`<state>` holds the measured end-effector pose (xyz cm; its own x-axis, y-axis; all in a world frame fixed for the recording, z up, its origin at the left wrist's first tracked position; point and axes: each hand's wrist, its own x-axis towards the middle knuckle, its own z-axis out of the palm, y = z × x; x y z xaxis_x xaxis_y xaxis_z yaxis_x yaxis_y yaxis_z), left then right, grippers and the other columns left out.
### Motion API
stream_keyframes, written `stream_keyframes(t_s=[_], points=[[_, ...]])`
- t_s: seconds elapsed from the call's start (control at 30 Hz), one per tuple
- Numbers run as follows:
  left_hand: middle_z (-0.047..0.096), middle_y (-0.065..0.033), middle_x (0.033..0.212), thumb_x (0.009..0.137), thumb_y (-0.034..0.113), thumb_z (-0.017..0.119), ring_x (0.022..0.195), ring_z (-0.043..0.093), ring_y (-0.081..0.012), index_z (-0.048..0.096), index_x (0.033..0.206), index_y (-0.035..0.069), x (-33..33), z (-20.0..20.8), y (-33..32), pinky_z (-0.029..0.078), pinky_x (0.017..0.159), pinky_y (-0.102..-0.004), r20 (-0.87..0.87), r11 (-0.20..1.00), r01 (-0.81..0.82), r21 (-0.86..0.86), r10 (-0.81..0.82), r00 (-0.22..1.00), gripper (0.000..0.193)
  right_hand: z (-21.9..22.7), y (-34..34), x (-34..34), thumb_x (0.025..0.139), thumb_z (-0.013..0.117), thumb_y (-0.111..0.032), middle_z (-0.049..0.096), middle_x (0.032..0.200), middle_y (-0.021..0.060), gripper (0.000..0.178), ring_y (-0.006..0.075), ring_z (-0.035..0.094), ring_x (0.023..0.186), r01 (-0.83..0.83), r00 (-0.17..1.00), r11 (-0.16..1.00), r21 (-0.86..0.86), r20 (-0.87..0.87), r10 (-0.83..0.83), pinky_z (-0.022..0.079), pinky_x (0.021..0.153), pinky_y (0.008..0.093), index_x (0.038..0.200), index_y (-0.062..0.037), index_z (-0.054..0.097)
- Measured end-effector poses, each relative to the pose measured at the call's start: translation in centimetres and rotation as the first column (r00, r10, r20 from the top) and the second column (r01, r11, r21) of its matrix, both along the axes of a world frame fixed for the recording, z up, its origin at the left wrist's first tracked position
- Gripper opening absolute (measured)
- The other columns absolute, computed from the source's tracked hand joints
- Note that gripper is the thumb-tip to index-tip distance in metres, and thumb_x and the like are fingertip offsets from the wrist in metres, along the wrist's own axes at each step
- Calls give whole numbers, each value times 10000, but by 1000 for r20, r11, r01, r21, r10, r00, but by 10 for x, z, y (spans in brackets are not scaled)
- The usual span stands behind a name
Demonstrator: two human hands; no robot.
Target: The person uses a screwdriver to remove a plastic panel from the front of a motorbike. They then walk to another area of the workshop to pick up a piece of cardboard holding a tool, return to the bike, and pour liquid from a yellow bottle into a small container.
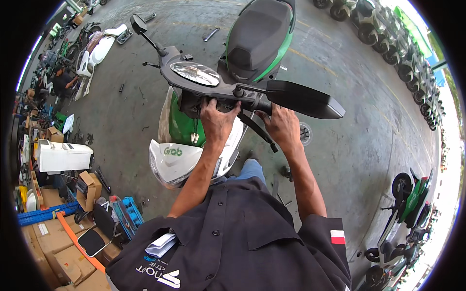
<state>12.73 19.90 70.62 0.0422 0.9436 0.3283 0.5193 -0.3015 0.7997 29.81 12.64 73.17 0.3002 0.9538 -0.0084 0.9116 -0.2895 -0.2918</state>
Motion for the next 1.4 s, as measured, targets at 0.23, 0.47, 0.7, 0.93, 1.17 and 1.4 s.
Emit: stream_keyframes(t_s=[0.23, 0.47, 0.7, 0.93, 1.17, 1.4], points=[[654, -259, 1027, 672, 273, 890, 942, 627, -420, 702, 940, -93, -1, -4, 0, 488, 874, -475, 77, 997, -20, 71, 15, 997, 491, -3, -1, -3, 913, 616, -526, 647, 1033, 206, 586, 383, 605, 1035, 5, 999, 999, 44, 36, -6, 510, 841, 463, 1143, 12, 588], [654, -244, 1016, 681, 254, 886, 934, 635, -414, 697, 934, -101, -1, -5, -2, 500, 858, -466, 110, 997, -20, 73, 12, 994, 475, -3, -2, -3, 907, 622, -528, 653, 1056, 210, 607, 386, 609, 1040, 16, 1000, 999, 49, 24, -17, 514, 845, 463, 1163, 21, 596], [646, -295, 1033, 673, 293, 886, 984, 622, -445, 693, 967, -119, 2, -17, 2, 484, 913, -479, 66, 995, -55, 80, 50, 997, 542, -21, -3, 4, 893, 663, -469, 639, 1058, 232, 547, 410, 612, 999, -12, 998, 987, 161, 69, 1, 526, 817, 482, 1123, 22, 601], [701, -262, 932, 687, 330, 886, 864, 671, -390, 695, 1011, -126, -7, -3, 0, 510, 848, -428, 22, 997, 0, -79, 2, 1000, 591, -27, -6, 6, 888, 661, -493, 632, 977, 249, 561, 420, 613, 971, 17, 996, 982, 190, 80, -33, 538, 782, 482, 1100, 24, 605], [733, -176, 963, 723, 349, 886, 846, 669, -211, 668, 1117, -129, -23, -6, -1, 520, 822, -331, 253, 981, 100, -164, -56, 966, 657, -10, -13, 7, 771, 726, -606, 597, 1119, 256, 870, 415, 603, 1031, -90, 995, 989, 120, 42, 85, 532, 852, 493, 1336, 22, 518], [701, -171, 1072, 750, 265, 883, 920, 647, -181, 619, 1191, -145, -31, -16, -8, 528, 860, -283, 401, 954, 194, -229, -89, 912, 657, -12, -27, 8, 665, 840, -508, 517, 1220, 240, 1135, 414, 513, 1151, -191, 971, 980, 56, 160, 180, 479, 958, 511, 1535, -61, 263]])
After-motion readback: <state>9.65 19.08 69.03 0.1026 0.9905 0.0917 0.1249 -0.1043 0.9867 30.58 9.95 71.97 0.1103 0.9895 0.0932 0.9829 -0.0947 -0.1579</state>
